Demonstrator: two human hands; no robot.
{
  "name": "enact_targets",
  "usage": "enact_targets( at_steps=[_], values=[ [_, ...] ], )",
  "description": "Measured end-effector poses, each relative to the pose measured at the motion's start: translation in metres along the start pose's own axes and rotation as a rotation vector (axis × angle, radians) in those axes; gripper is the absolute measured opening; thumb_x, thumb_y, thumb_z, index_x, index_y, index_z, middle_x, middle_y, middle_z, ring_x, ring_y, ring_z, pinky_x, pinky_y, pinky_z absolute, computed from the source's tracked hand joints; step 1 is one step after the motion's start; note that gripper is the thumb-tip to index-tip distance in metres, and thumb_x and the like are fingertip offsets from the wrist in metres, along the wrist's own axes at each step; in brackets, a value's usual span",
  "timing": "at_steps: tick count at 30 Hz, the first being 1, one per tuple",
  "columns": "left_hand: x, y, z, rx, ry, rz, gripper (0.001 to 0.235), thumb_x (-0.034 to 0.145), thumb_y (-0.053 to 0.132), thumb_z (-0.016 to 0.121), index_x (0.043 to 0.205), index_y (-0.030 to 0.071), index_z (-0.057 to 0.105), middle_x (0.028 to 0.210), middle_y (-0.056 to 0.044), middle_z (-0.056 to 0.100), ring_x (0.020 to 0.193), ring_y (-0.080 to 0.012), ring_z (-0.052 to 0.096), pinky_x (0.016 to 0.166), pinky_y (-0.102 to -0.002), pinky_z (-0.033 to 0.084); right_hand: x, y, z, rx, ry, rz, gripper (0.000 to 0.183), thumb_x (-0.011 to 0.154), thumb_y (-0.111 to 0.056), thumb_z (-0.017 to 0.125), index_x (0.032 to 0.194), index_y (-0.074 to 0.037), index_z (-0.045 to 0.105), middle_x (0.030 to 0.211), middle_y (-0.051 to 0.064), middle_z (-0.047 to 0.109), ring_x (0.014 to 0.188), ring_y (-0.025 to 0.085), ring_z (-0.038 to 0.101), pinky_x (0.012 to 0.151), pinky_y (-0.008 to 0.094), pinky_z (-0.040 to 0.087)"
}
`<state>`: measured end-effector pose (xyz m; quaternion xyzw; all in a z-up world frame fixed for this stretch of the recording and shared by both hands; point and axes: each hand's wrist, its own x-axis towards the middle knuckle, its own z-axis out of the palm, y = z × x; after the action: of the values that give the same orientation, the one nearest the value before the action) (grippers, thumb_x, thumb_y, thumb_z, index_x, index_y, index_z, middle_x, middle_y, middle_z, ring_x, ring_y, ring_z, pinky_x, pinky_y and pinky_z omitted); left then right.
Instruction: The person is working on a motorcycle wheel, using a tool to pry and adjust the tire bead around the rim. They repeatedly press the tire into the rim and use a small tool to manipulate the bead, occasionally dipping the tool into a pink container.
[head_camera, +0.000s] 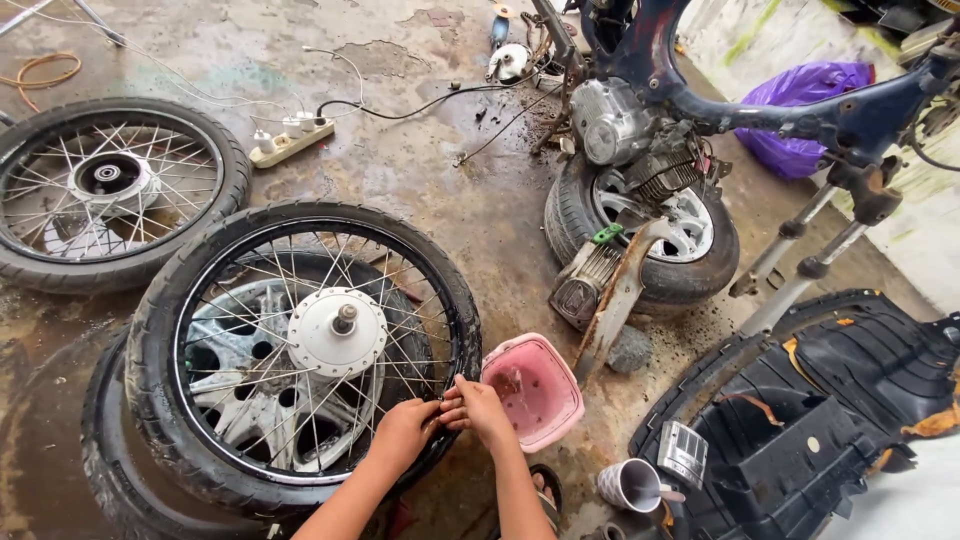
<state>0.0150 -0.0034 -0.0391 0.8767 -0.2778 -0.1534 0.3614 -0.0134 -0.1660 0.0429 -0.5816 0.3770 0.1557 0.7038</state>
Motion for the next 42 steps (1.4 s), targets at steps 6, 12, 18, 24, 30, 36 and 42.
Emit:
enact_targets(
  at_steps=[6,12,18,24,30,36,42],
  values=[
    [0.018,-0.004,0.021,0.4,0.22,0.017,0.02,0.094,0.048,0.059,0.103,0.038,0.073,0.086,0.007,0.072,0.082,-0.0265,0.067,0.07,-0.048,0.04,0.032,0.036,-0.003,0.284,0.134,-0.125,0.046,0.104,-0.04,0.054,0.086,0.001,0.066,0.072,0.018,0.072,0.046,0.022,0.063,0.044,0.031,0.052],
    [0.047,0.008,0.035,0.371,0.201,-0.107,0.029,0.095,0.044,0.057,0.12,0.037,0.07,0.092,0.004,0.069,0.082,-0.0269,0.07,0.07,-0.048,0.038,0.018,0.028,0.0,0.222,0.168,-0.174,0.036,0.102,-0.034,0.06,0.086,-0.002,0.069,0.073,0.011,0.07,0.046,0.02,0.065,0.041,0.027,0.051],
    [0.019,0.01,0.024,0.464,0.185,-0.1,0.034,0.097,0.051,0.055,0.122,0.035,0.07,0.096,0.005,0.074,0.087,-0.0278,0.066,0.072,-0.047,0.04,0.025,0.03,-0.003,0.322,0.177,-0.166,0.044,0.107,-0.039,0.051,0.089,-0.001,0.062,0.069,0.014,0.067,0.042,0.02,0.06,0.038,0.029,0.049],
    [-0.004,0.005,0.02,0.566,0.244,-0.03,0.033,0.095,0.059,0.056,0.106,0.033,0.072,0.081,0.004,0.072,0.082,-0.0292,0.061,0.072,-0.048,0.039,0.029,0.028,-0.006,0.377,0.207,-0.133,0.046,0.107,-0.039,0.051,0.081,-0.002,0.062,0.065,0.014,0.067,0.036,0.019,0.05,0.035,0.029,0.038],
    [0.033,0.0,0.036,0.501,0.462,0.124,0.033,0.089,0.05,0.066,0.111,0.028,0.076,0.078,0.001,0.07,0.081,-0.0218,0.063,0.078,-0.043,0.04,0.094,0.074,-0.02,0.387,0.239,-0.215,0.051,0.101,-0.05,0.057,0.08,-0.005,0.065,0.061,0.018,0.07,0.029,0.023,0.056,0.024,0.033,0.042],
    [0.058,0.007,0.04,0.497,0.558,0.169,0.034,0.084,0.045,0.072,0.109,0.022,0.076,0.069,-0.004,0.066,0.07,-0.028,0.064,0.072,-0.048,0.043,0.112,0.094,-0.034,0.42,0.172,-0.249,0.075,0.103,-0.067,0.039,0.065,-0.007,0.062,0.042,0.02,0.054,0.022,0.028,0.046,0.02,0.037,0.035],
    [-0.006,0.015,0.016,0.466,0.466,0.114,0.032,0.092,0.051,0.067,0.108,0.026,0.079,0.071,0.004,0.068,0.072,-0.0186,0.061,0.074,-0.038,0.036,0.106,0.096,-0.039,0.667,0.062,-0.184,0.074,0.097,-0.077,0.039,0.074,-0.012,0.066,0.057,0.013,0.068,0.025,0.02,0.043,0.024,0.031,0.03]
  ],
)
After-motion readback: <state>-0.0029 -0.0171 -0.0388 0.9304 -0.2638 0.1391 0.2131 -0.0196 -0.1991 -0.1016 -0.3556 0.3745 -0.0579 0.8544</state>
